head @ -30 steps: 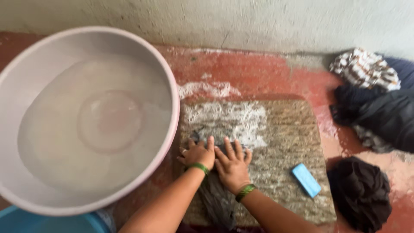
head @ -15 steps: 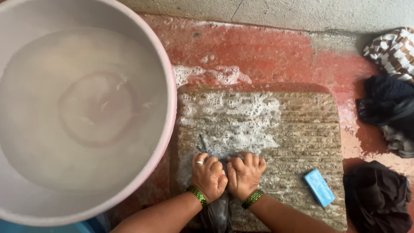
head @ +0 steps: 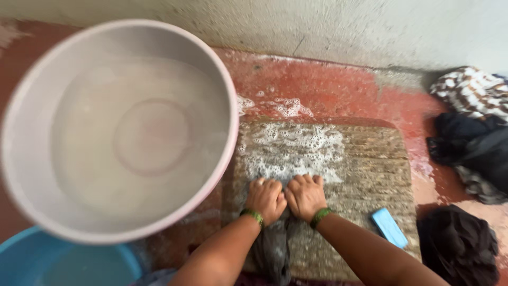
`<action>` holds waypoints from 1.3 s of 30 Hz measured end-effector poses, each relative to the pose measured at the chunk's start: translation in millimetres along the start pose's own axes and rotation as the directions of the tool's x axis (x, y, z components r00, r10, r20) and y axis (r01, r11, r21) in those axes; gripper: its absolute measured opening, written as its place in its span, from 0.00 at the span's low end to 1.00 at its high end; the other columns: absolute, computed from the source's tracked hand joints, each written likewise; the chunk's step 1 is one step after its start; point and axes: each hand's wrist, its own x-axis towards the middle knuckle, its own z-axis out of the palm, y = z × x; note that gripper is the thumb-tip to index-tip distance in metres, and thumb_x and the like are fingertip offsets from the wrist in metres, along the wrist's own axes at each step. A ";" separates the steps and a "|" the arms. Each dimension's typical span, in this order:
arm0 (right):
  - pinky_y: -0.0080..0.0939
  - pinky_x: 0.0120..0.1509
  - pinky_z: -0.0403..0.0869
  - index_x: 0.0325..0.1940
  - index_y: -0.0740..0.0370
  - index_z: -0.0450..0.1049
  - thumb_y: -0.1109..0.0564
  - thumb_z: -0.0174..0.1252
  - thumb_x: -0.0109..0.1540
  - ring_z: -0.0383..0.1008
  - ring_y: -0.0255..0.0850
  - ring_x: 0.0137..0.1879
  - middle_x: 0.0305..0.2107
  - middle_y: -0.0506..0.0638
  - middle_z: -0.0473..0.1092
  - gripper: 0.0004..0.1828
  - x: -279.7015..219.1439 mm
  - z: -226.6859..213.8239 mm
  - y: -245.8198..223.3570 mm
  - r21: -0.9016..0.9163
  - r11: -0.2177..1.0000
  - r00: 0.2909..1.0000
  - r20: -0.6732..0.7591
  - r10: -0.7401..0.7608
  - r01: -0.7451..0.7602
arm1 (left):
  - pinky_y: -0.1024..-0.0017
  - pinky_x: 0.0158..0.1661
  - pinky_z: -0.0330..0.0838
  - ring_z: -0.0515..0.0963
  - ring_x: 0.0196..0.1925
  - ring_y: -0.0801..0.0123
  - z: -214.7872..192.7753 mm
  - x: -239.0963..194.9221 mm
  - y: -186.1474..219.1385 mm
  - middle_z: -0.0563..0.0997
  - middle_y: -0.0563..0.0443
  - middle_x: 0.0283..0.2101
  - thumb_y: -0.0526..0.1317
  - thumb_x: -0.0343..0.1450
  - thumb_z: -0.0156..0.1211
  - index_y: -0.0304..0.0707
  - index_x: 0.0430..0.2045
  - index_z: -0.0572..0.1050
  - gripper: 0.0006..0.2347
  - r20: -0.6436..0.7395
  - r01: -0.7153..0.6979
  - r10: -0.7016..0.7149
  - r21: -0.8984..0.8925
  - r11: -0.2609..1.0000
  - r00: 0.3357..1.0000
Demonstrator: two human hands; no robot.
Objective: The person scrubs a dark garment on a stone slab using a blue bar of soap, then rinses it in a white basin of water. The person repeats the scrubbing and rinsing process multiple times.
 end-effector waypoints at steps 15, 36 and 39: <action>0.50 0.50 0.80 0.48 0.68 0.79 0.45 0.53 0.66 0.82 0.53 0.44 0.38 0.64 0.78 0.23 -76.3 -118.2 -96.6 0.118 0.905 0.909 0.140 0.393 -0.409 | 0.58 0.64 0.69 0.78 0.63 0.46 -113.8 -43.6 48.5 0.83 0.38 0.58 0.50 0.68 0.58 0.45 0.42 0.79 0.15 -0.055 0.636 -0.793 -0.565 0.526 0.607; 0.41 0.50 0.81 0.58 0.62 0.73 0.63 0.59 0.62 0.79 0.42 0.46 0.44 0.55 0.76 0.18 -107.0 -271.2 -78.3 0.962 -0.265 0.942 0.032 0.335 0.061 | 0.59 0.57 0.77 0.83 0.55 0.53 -123.1 -37.1 89.2 0.84 0.35 0.54 0.47 0.55 0.79 0.25 0.48 0.79 0.30 0.068 0.083 -0.052 -0.932 0.353 0.996; 0.42 0.49 0.81 0.58 0.61 0.73 0.61 0.59 0.62 0.79 0.43 0.46 0.44 0.55 0.75 0.19 -126.5 -174.7 -92.9 0.832 -0.521 0.896 0.365 0.253 -0.192 | 0.61 0.57 0.77 0.80 0.57 0.60 -104.1 -57.4 91.8 0.81 0.40 0.53 0.55 0.64 0.75 0.31 0.49 0.71 0.29 0.476 0.685 -0.511 -0.620 0.383 0.716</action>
